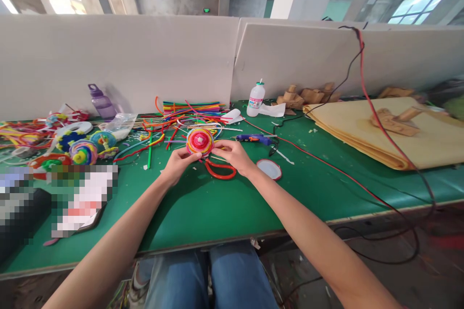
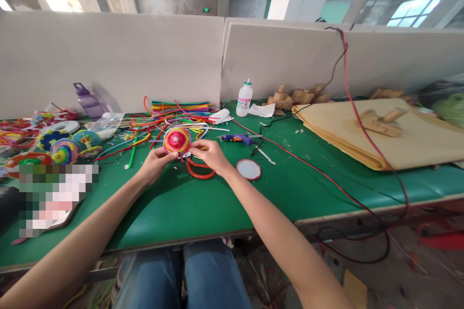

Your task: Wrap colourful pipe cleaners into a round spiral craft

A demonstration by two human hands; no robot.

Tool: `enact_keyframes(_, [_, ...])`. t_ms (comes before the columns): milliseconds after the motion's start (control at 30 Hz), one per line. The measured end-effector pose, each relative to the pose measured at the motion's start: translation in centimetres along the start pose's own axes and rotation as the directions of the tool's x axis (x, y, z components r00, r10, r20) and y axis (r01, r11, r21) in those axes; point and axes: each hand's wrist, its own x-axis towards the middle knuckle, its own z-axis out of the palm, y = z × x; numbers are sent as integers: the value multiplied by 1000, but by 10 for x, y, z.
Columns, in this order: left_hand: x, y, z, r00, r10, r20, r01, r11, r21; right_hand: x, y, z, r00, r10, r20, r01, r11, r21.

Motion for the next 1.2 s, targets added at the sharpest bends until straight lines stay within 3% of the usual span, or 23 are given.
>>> enact_keyframes(167, [1, 2, 0, 999, -47, 6, 47, 999, -18, 0, -5, -4, 1000, -8, -22, 8, 1000, 4])
enact_keyframes(300, [5, 5, -4, 979, -132, -157, 105, 981, -165, 1, -10, -9, 998, -7, -55, 7, 1000, 10])
enact_keyframes(400, [8, 7, -10, 946, -55, -320, -9, 981, -195, 1, -10, -11, 998, 4, -56, -2, 1000, 22])
enact_keyframes(467, [9, 6, -12, 933, 37, -357, -85, 989, -122, 1, -9, -11, 999, 11, -47, -11, 1000, 12])
enact_keyframes(633, [8, 1, -12, 968, 101, -229, -108, 994, -16, 2, -4, -11, 998, 45, -33, -46, 999, -14])
enact_keyframes(867, [5, 5, -9, 993, 21, -118, -35, 992, -125, 4, -3, -13, 998, 58, -38, -58, 998, 1])
enact_keyframes(1200, [5, 7, -8, 990, -20, -139, -5, 984, -178, 4, -3, -13, 999, 29, -41, -30, 999, -23])
